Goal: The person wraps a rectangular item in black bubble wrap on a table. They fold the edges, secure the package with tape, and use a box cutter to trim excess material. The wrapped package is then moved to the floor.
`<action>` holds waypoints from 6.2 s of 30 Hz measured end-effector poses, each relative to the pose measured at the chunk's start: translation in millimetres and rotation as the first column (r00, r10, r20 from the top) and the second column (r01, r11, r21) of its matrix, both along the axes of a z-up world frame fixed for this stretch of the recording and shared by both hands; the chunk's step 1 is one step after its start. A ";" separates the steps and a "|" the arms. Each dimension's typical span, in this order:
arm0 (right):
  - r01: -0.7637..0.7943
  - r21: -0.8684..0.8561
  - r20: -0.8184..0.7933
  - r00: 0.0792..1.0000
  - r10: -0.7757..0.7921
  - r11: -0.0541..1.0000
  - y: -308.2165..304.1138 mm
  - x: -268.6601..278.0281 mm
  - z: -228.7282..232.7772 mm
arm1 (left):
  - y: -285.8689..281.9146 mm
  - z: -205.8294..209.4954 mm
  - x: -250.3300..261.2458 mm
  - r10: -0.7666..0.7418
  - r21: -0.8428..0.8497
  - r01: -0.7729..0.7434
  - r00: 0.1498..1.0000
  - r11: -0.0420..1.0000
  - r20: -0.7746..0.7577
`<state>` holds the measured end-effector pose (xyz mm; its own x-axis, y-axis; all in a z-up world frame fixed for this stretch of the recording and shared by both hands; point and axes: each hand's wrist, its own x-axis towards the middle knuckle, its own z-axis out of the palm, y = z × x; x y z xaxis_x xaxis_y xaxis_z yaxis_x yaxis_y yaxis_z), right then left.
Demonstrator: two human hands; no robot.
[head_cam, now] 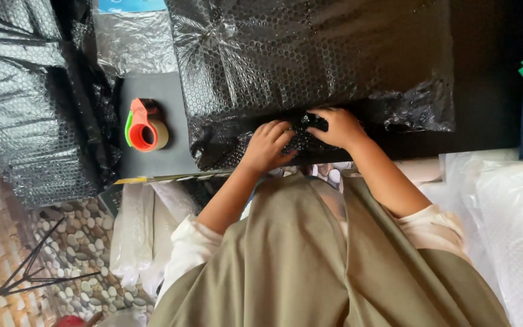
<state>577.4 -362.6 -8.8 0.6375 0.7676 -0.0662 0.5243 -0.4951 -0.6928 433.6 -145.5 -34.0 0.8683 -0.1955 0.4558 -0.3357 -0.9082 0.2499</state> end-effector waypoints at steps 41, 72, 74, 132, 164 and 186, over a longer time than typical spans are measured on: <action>-0.042 0.243 0.692 0.707 -0.143 0.969 -26.3 -17.2 10.7 | -1.3 45.1 37.9 0.083 0.143 -0.129 0.954 0.981 0.289; 0.416 0.312 0.182 0.856 -0.484 0.854 4.1 14.4 31.5 | 8.3 96.8 83.2 0.138 -0.169 -0.224 0.901 0.960 -0.411; 0.443 0.327 0.167 0.842 -0.512 0.835 7.9 14.0 31.9 | 7.9 66.2 89.5 0.199 -0.134 -0.267 0.903 0.954 -0.381; 0.189 -0.378 0.225 0.968 -0.109 0.906 77.4 -82.5 78.9 | 354.7 -45.1 -391.4 0.719 0.225 -0.741 0.670 0.633 0.184; 0.025 -0.019 0.068 0.997 -0.024 1.000 6.0 -18.9 75.3 | 135.8 190.6 -151.6 0.087 -0.143 -0.143 0.937 0.979 -0.340; -0.136 0.226 -0.050 0.987 0.151 0.964 -31.3 23.9 62.5 | -31.4 14.8 129.3 0.251 0.343 -0.253 0.967 0.905 0.049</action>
